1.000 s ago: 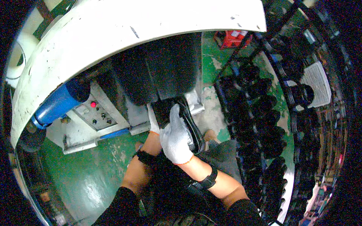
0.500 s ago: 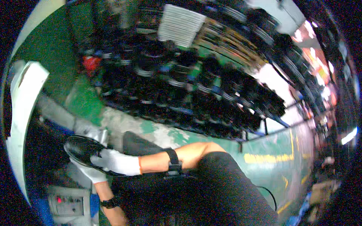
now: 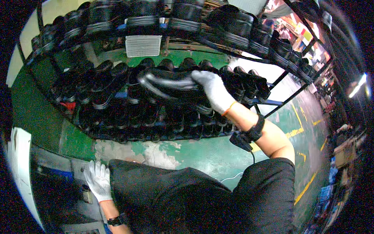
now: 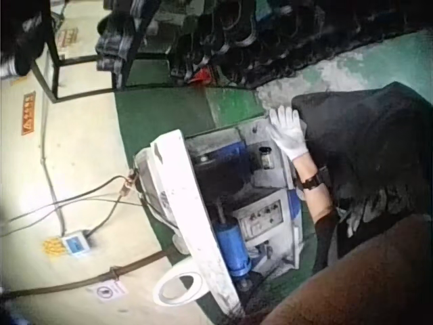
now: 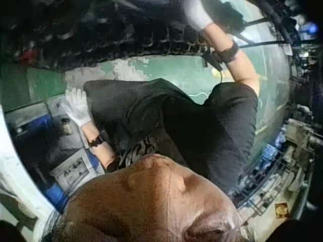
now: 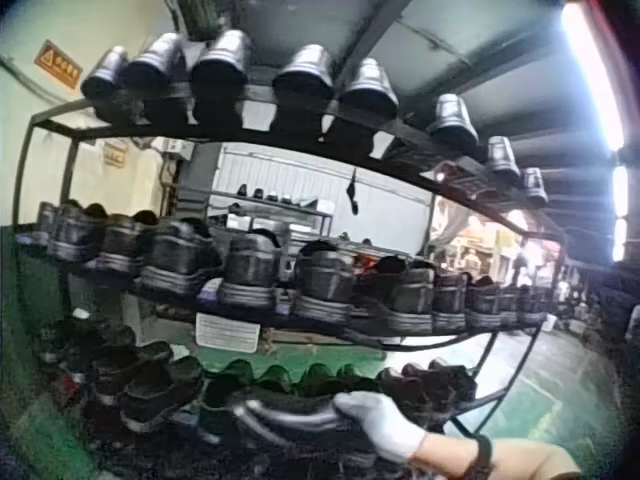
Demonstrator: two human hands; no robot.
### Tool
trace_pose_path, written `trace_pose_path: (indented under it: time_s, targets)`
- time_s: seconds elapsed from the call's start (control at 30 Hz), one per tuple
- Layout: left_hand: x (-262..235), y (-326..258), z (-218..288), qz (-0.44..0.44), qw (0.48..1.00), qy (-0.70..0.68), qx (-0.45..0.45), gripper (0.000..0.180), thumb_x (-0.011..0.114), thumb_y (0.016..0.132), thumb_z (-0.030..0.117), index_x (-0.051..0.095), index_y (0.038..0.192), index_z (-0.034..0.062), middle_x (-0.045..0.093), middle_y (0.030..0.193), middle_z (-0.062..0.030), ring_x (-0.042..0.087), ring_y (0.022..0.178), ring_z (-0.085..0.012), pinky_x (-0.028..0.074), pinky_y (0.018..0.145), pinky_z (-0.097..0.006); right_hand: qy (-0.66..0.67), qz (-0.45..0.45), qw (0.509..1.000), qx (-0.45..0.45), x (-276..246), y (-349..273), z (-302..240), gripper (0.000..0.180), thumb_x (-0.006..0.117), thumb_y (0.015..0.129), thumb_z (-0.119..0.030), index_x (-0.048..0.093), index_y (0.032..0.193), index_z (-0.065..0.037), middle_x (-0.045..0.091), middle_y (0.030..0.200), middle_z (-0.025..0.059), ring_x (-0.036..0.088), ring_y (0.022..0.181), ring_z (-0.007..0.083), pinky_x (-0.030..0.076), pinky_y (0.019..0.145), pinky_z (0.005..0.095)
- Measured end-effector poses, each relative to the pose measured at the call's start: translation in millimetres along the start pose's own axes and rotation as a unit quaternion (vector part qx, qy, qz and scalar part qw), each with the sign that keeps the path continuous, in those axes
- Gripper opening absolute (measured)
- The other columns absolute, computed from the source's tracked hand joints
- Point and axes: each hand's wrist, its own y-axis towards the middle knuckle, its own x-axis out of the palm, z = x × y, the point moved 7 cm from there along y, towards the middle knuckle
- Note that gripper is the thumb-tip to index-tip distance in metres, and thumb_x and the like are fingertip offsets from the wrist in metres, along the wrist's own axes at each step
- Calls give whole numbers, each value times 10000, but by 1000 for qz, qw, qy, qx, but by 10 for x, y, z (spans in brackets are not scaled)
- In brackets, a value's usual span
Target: Polishing black leather shoes using a rotary buffer machine and placing them on a rack.
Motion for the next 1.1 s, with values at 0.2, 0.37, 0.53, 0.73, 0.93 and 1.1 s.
trace_pose_path:
  time_s: [0.2, 0.37, 0.53, 0.73, 0.93, 1.1]
  targets:
    - [-20, 73, -8, 34, 999, 35, 8, 497, 482, 975, 433, 479, 1351, 108, 619, 1163, -86, 622, 960, -219, 537, 833, -398, 269, 209, 918, 202, -1408, 130, 997, 294, 385, 980, -213, 614, 1040, -38, 645, 977, 82, 588, 784, 205, 476, 777, 339]
    - [-75, 192, -159, 94, 993, 66, 1, 486, 493, 974, 420, 480, 1348, 111, 602, 1205, -88, 613, 946, -206, 541, 793, -367, 165, 372, 900, 155, -3354, 71, 2005, 329, 363, 963, -195, 633, 1092, -58, 670, 1045, 100, 626, 911, 248, 498, 850, 363]
    - [-91, 107, 41, 141, 988, 66, 16, 478, 478, 985, 380, 465, 1357, 80, 509, 1363, -123, 518, 1243, -290, 593, 786, -407, -761, 48, 608, 219, -3545, 120, 1710, 339, 406, 948, -174, 635, 1172, -64, 630, 1201, 175, 603, 1105, 282, 478, 910, 359]
    - [-105, 320, -195, 209, 975, 68, 23, 478, 510, 975, 366, 480, 1354, 76, 545, 1329, -133, 568, 1169, -269, 579, 805, -365, -603, 245, 697, 302, -5087, -83, 2624, 337, 454, 938, -257, 651, 1146, -81, 658, 1164, 137, 636, 1053, 292, 494, 880, 389]
    - [324, 506, -242, 105, 974, 199, -24, 467, 528, 967, 384, 510, 1324, 84, 616, 1178, -92, 618, 1001, -195, 556, 786, -333, -534, 280, 714, 356, -5310, 43, 3552, 361, 441, 940, -243, 609, 1206, -66, 671, 1151, 107, 636, 1015, 261, 499, 867, 364]
    - [234, 686, -927, 152, 967, 187, -81, 464, 523, 965, 416, 530, 1298, 93, 632, 1116, -67, 613, 878, -175, 529, 734, -295, -248, 204, 920, 223, -5985, -292, 3941, 443, 592, 848, -164, 583, 1289, -128, 662, 1149, 154, 618, 1044, 251, 477, 890, 366]
